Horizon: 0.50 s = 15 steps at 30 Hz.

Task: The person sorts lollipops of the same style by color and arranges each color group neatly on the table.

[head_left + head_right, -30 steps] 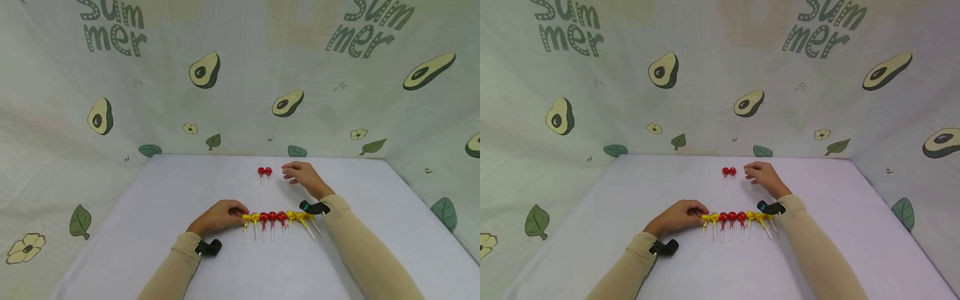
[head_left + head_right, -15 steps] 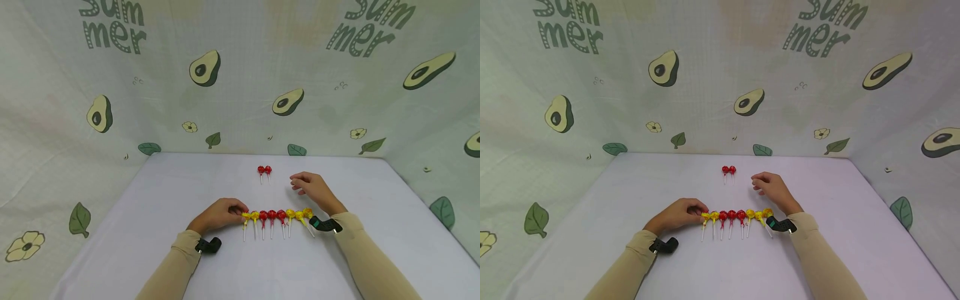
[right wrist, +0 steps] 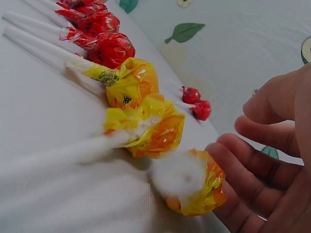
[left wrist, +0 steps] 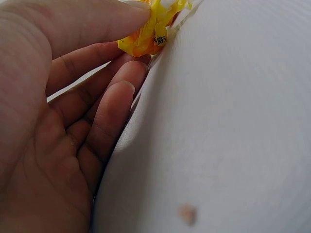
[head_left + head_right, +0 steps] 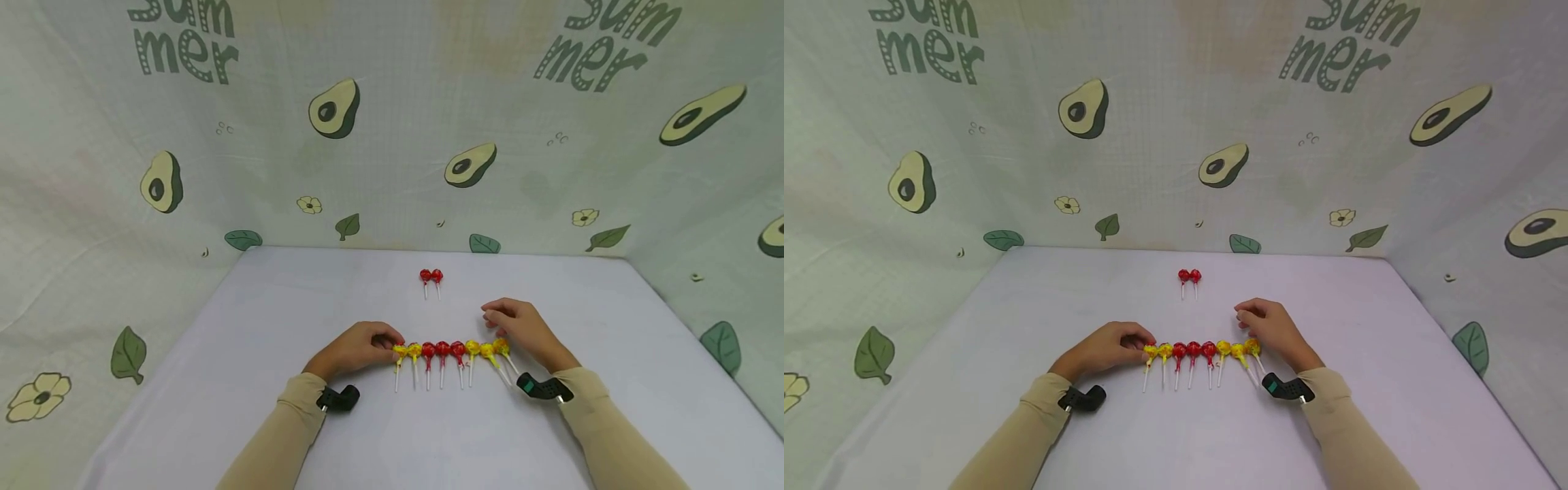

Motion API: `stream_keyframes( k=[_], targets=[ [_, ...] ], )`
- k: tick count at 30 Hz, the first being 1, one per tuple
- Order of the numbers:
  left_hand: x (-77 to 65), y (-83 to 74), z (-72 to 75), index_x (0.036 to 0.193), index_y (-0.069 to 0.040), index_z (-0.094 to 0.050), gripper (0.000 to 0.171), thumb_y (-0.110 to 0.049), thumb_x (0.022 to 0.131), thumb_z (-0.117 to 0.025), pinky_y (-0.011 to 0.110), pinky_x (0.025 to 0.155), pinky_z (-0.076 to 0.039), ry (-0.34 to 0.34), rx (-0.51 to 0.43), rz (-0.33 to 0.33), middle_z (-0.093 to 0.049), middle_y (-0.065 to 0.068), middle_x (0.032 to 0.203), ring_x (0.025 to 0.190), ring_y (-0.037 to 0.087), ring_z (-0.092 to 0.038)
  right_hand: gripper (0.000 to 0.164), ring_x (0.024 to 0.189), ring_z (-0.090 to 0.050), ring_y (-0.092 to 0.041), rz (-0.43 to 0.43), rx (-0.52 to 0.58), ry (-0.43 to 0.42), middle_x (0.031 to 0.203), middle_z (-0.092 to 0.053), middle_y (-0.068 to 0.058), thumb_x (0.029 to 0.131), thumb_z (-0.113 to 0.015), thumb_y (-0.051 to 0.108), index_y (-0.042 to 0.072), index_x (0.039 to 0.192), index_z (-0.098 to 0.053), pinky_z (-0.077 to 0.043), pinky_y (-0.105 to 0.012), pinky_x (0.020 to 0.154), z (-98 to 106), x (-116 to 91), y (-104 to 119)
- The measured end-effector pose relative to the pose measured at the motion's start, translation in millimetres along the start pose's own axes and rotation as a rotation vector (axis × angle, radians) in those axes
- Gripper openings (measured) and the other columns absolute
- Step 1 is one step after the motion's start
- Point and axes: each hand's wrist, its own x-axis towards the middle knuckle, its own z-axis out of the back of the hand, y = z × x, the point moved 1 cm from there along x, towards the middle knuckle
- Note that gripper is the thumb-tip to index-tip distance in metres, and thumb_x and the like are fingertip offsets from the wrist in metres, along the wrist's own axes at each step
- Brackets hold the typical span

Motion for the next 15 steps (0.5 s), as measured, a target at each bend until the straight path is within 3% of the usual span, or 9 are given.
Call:
stream_keyframes(
  k=[9,15],
  targets=[
    [1.5,-0.2,-0.3,0.101,-0.03,-0.066,0.023,-0.034,0.079,-0.073,0.029,0.075,-0.047,0.003,0.009,-0.006,-0.062,-0.009,0.09,0.083,0.011,-0.056,0.037,0.089,-0.057,-0.022,0.004,-0.08,-0.024,0.098,-0.063,-0.005,0.093,-0.052,0.04,0.012,0.115,-0.061,-0.049,-0.03,0.076,4,-12,-8],
    [1.2,0.3,0.0,0.101,-0.03,-0.066,0.023,-0.034,0.08,-0.073,0.028,0.075,-0.047,0.003,0.012,0.01,-0.062,-0.009,0.091,0.084,0.011,-0.056,0.038,0.089,-0.058,-0.021,0.028,-0.067,-0.041,0.1,-0.063,-0.007,0.094,-0.051,0.039,0.01,0.115,-0.061,-0.051,-0.029,0.075,4,-18,-14]
  ],
)
